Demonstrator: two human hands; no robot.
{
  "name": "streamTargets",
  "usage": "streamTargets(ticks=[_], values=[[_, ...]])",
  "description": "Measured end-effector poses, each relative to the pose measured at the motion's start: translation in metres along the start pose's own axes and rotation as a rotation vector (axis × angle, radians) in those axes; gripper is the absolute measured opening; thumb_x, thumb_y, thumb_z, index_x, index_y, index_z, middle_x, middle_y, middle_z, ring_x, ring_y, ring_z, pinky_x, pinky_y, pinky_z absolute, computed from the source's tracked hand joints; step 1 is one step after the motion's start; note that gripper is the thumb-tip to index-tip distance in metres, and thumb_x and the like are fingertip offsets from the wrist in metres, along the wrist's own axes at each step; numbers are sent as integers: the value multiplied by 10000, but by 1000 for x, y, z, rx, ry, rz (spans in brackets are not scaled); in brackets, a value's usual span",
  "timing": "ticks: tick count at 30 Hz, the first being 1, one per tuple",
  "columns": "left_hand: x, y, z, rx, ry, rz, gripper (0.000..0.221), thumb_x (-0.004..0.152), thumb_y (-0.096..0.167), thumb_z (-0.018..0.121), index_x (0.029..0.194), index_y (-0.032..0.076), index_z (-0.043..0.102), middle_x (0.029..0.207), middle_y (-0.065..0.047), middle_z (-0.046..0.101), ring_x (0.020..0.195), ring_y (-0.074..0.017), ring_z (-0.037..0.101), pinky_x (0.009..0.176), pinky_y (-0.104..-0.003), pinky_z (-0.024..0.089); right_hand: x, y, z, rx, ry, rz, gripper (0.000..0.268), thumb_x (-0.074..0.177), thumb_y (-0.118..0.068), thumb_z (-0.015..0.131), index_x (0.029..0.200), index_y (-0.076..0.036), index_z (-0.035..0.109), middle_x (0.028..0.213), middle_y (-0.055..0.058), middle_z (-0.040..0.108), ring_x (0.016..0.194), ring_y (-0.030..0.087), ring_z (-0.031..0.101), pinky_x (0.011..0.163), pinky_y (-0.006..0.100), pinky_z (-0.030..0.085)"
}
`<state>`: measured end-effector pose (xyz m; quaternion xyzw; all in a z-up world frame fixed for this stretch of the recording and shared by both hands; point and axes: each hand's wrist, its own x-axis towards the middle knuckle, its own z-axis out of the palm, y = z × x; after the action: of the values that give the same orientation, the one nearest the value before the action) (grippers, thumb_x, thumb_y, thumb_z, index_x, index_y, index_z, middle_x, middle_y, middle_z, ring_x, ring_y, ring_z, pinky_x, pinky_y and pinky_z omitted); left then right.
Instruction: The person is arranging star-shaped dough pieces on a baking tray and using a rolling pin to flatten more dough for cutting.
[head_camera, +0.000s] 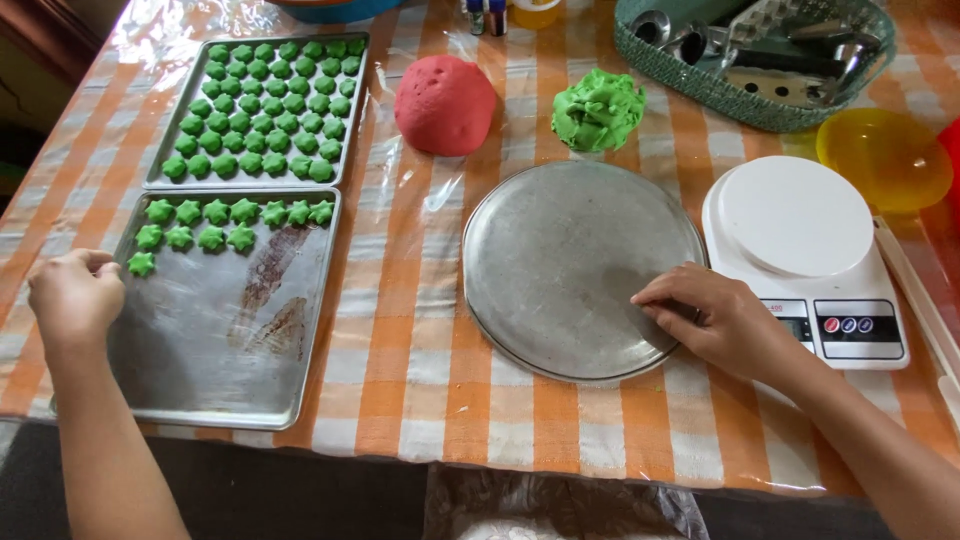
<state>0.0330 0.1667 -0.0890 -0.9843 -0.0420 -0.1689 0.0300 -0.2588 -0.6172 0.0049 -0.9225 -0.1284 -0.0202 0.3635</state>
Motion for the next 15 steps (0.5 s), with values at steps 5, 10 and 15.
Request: streamTargets(ticks=[5, 10, 15], values=[[-16, 38, -37, -121, -143, -126, 268, 1050, 277, 631, 1137, 119, 830, 1037, -115, 791, 990, -357, 701, 848, -480, 538, 1, 6, 4, 8, 15, 12, 193, 909, -105, 666, 1066, -155, 766, 1016, -13, 784, 970, 161, 701, 838, 303, 538], [-8, 39, -19, -62, -101, -80, 335, 1088, 326, 621, 1252, 86, 787, 1096, -237, 761, 1021, -456, 684, 840, -545, 524, 1, 6, 4, 11, 15, 15, 199, 903, -101, 673, 1069, -153, 770, 1011, -11, 783, 958, 157, 698, 826, 303, 545], [-2, 57, -32, -57, -214, -131, 307, 1106, 317, 606, 1124, 104, 825, 1019, -180, 783, 989, -395, 696, 834, -505, 546, 2, 3, 3, 16, 12, -1, 197, 909, -102, 665, 1074, -142, 764, 1024, -3, 787, 993, 169, 706, 854, 310, 548]])
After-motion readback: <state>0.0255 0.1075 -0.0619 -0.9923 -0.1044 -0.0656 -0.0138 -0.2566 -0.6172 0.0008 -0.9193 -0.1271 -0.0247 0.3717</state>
